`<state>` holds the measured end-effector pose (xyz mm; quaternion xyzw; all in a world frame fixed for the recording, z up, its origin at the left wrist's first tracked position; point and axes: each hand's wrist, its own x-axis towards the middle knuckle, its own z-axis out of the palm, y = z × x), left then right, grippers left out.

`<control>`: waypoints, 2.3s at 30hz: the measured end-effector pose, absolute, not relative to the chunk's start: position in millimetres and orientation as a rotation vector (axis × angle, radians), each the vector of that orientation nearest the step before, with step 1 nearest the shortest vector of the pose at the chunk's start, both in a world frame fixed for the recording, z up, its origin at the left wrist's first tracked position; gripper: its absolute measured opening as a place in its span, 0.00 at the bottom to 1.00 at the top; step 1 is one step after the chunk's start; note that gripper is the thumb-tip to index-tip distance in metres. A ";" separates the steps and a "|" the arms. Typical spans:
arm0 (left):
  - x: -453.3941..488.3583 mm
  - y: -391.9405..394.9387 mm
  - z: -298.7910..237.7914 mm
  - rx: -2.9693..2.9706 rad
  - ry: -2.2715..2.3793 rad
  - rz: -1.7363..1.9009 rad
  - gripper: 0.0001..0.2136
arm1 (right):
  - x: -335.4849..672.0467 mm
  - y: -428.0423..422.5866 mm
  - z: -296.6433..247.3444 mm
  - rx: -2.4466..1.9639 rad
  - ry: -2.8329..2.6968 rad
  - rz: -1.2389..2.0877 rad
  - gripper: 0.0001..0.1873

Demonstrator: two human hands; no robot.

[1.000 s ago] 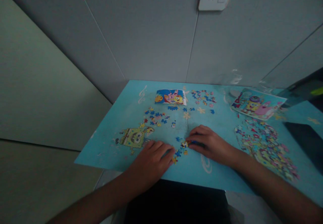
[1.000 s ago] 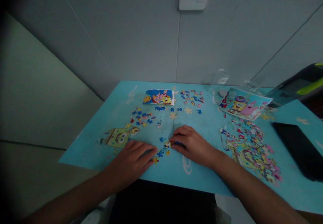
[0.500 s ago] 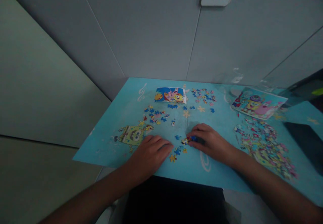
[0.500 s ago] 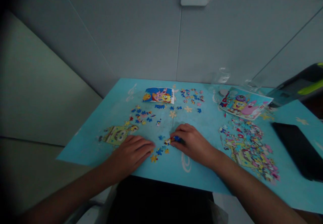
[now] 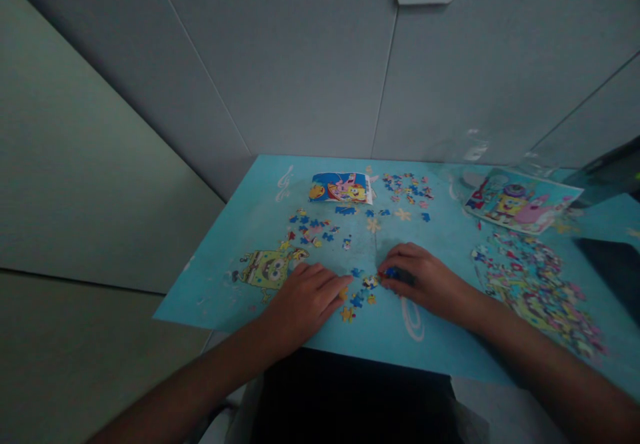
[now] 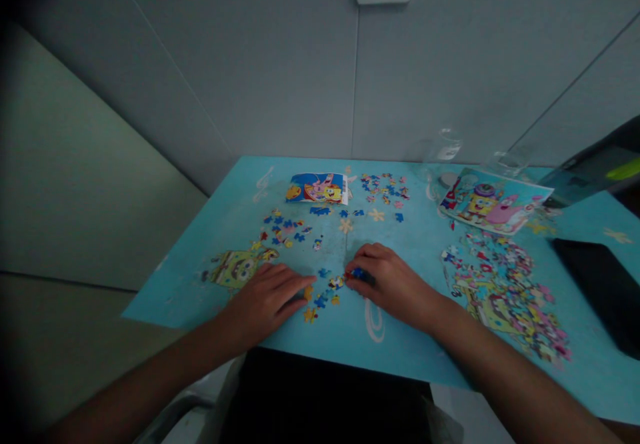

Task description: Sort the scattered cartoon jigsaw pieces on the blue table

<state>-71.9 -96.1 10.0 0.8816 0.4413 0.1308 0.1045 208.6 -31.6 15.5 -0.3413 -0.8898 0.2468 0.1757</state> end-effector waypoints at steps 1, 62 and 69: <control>-71.3 -95.8 10.4 2.596 1.295 0.392 0.15 | 209.0 -31.4 15.2 -0.974 -2.518 0.700 0.08; -201.0 33.2 0.5 2.585 1.837 0.569 0.13 | 220.0 -21.7 19.1 -1.380 -2.022 0.922 0.14; -209.5 32.5 -16.4 2.483 1.736 0.649 0.14 | 220.5 -17.9 22.4 -1.457 -1.847 0.908 0.13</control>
